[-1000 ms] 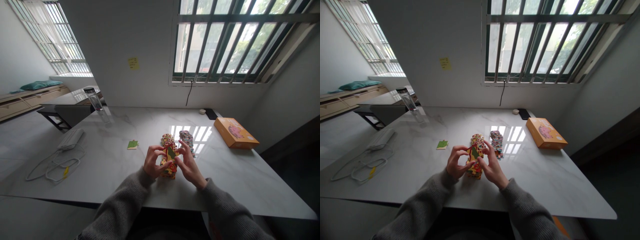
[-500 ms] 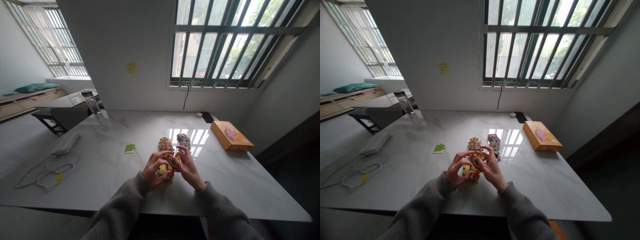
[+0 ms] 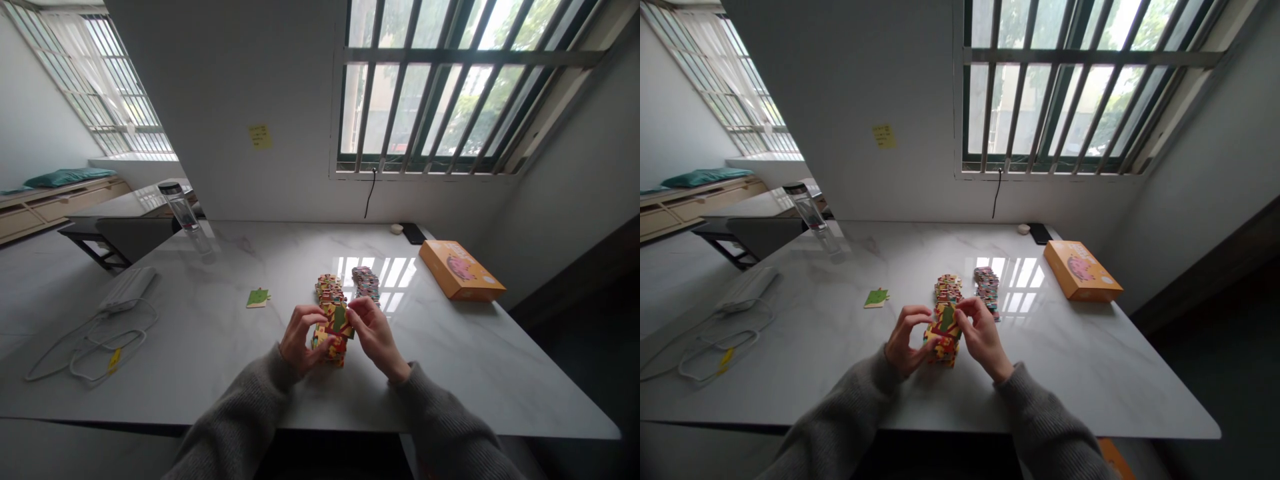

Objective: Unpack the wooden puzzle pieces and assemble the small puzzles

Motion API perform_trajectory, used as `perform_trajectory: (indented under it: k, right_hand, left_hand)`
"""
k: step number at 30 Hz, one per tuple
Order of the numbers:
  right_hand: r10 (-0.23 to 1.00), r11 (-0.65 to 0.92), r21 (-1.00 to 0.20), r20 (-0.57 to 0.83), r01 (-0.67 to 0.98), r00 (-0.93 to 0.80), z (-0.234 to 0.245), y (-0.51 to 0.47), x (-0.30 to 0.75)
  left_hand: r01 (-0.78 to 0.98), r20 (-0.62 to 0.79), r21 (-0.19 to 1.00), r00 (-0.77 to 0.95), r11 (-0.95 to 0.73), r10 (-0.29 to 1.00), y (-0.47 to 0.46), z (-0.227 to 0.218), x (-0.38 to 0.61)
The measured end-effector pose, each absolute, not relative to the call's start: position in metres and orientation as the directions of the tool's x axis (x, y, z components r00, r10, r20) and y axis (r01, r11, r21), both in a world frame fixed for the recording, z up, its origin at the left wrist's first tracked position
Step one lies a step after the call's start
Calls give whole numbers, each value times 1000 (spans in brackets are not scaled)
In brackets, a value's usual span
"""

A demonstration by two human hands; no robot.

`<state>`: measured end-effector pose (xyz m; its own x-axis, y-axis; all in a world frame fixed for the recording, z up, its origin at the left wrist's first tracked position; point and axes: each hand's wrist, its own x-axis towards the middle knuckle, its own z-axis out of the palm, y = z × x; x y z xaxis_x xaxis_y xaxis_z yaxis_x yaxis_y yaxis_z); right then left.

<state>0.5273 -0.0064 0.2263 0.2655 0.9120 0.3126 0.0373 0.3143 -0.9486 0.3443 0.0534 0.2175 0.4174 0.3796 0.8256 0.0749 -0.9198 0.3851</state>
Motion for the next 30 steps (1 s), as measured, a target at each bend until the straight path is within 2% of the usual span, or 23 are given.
perform_trajectory:
  k: [6, 15, 18, 21, 24, 27, 30]
  right_hand:
    - [917, 325, -931, 353, 165, 184, 222, -6, 531]
    - [924, 345, -922, 367, 178, 106, 230, -15, 531]
    - [896, 353, -896, 407, 269, 178, 229, -17, 536]
    - [880, 352, -873, 431, 337, 198, 226, -17, 540]
    - [881, 362, -850, 446, 383, 156, 224, -17, 539]
    - [879, 367, -814, 462, 450, 118, 225, -18, 537]
    - [874, 364, -785, 474, 501, 107, 226, -18, 536]
  left_hand:
    - [78, 731, 379, 586, -922, 350, 55, 220, 338]
    - [111, 715, 447, 553, -888, 429, 68, 215, 327]
    - [199, 706, 493, 477, -847, 523, 96, 210, 299]
    - [365, 612, 559, 424, -744, 668, 136, 200, 256]
    - [543, 513, 555, 374, -630, 773, 172, 189, 213]
    - [617, 390, 581, 361, -531, 847, 194, 183, 188]
    - [626, 307, 602, 391, -495, 868, 205, 182, 182]
